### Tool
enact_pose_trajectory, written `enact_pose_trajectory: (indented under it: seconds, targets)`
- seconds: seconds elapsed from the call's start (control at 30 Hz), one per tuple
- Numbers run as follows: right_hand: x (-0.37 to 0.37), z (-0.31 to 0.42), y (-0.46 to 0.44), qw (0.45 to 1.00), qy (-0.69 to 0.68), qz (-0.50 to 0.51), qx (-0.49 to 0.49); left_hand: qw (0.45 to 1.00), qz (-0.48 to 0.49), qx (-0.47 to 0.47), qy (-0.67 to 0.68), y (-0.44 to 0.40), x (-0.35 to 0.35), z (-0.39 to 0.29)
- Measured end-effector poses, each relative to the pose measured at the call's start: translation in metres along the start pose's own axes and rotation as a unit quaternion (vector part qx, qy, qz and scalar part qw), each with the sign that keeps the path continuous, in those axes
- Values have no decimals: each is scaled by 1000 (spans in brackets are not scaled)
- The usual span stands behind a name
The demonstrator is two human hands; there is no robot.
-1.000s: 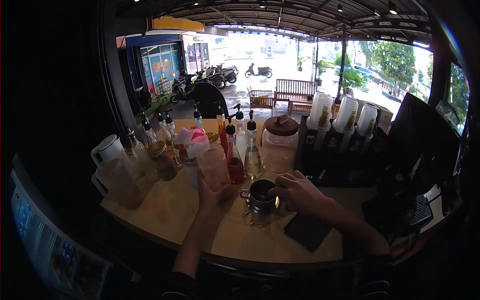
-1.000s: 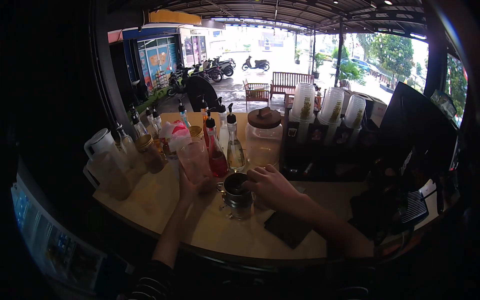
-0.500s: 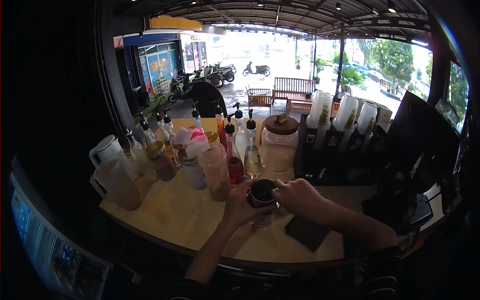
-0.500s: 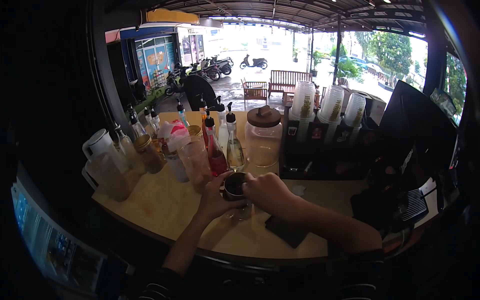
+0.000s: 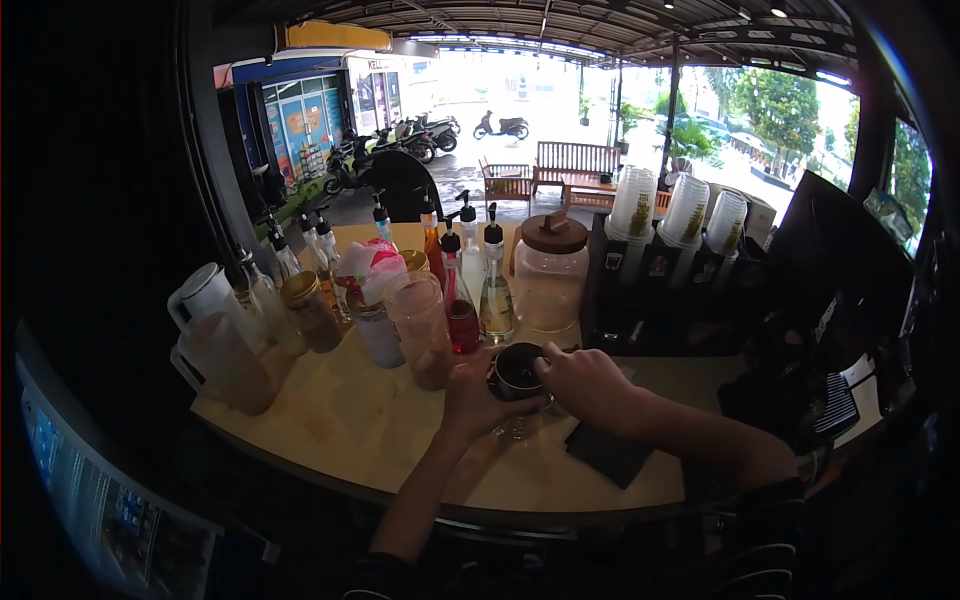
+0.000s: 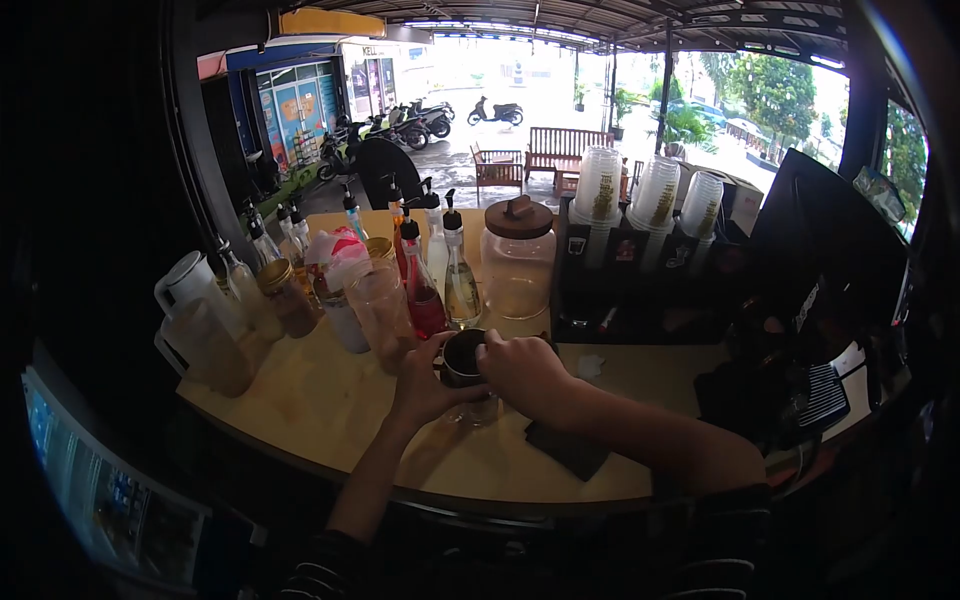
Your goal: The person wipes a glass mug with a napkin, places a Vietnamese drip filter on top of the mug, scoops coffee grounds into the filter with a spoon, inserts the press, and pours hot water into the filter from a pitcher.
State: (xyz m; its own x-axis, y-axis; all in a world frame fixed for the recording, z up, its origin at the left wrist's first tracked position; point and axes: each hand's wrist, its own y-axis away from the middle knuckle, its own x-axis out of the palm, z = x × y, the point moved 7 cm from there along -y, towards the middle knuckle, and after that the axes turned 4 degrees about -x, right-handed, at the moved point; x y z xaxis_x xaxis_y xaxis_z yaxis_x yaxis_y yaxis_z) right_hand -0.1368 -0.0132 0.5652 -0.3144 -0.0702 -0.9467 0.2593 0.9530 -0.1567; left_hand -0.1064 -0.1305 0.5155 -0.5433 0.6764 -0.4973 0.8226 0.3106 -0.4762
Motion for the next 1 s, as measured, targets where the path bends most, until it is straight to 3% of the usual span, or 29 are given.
enact_pose_trajectory:
  seconds: [0.23,0.43,0.53,0.6,0.67,0.73,0.87,0.97,1.0]
  targets:
    - [-4,-3,2,999,-30,11,5,999,1,-31,16,1,2,4]
    - [-13,-4,6,993,-85,-62,-49,998,-8,-7,57,0,-2,-2]
    - [-19,-12,8,996,-39,-85,-16,998,-15,46,39,-3,-6,-14]
    - [-31,-11,11,983,-57,-157,-71,996,-24,82,6,-6,-10,-22]
    - [-30,-10,13,979,-88,-156,-95,997,-15,72,33,-10,-10,-12]
    - [-35,-8,16,977,11,-182,-108,993,6,115,7,-11,-10,-15]
    - [-44,-16,15,980,7,-178,-92,986,14,162,-47,-16,-15,-22]
    - [-39,-10,13,980,-23,-143,-138,984,7,165,-68,-17,-20,-23]
    - [-43,-12,13,973,29,-181,-141,981,9,173,-88,-16,-21,-26]
